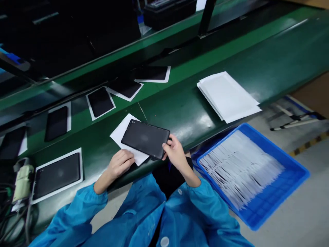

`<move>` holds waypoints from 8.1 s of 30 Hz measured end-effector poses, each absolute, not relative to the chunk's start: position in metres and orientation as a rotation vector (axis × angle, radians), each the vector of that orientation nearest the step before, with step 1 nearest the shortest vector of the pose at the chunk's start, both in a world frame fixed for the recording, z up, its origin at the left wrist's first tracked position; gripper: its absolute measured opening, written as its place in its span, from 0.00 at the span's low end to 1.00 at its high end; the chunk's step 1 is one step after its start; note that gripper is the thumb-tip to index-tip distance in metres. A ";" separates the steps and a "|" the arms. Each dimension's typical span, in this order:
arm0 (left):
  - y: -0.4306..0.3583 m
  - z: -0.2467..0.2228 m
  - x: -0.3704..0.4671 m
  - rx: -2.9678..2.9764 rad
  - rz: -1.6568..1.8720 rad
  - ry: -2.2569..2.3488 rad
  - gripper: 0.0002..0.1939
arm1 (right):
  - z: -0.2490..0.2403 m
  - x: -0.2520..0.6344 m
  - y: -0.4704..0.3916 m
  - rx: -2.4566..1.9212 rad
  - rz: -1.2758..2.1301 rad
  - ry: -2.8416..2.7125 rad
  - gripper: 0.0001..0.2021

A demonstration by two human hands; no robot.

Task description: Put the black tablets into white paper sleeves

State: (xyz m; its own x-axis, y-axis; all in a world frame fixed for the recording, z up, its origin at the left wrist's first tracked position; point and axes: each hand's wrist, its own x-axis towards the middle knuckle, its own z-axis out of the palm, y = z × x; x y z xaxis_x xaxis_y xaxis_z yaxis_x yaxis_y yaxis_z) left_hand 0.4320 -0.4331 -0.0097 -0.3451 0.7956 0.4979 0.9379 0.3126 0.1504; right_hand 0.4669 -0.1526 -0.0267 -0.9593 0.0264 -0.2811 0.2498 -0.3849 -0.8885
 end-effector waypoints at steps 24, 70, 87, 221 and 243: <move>-0.388 0.010 0.477 -1.394 -0.123 -3.021 0.10 | -0.052 0.531 -0.060 0.688 -2.703 1.583 0.28; -0.375 0.006 0.444 -1.134 -0.475 -2.849 0.23 | -0.060 0.559 -0.058 1.011 -2.740 1.687 0.26; -0.378 0.002 0.491 -1.226 -0.553 -2.822 0.11 | -0.059 0.565 -0.085 0.999 -2.812 1.442 0.25; -0.432 -0.010 0.421 -0.056 -2.832 -2.747 0.35 | -0.048 0.520 -0.138 0.970 -2.579 1.733 0.31; -0.426 -0.027 0.399 -0.716 -3.426 -2.637 0.28 | -0.064 0.586 -0.153 1.213 -2.567 1.669 0.32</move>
State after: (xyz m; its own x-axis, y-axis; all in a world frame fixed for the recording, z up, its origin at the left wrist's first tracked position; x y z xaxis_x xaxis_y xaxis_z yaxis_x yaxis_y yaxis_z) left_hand 0.3991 -0.4265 -0.0269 -0.2890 0.8698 -0.3999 -0.6093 0.1551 0.7776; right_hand 0.5859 -0.1534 -0.0638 -0.7189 0.4890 -0.4941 0.2530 -0.4779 -0.8412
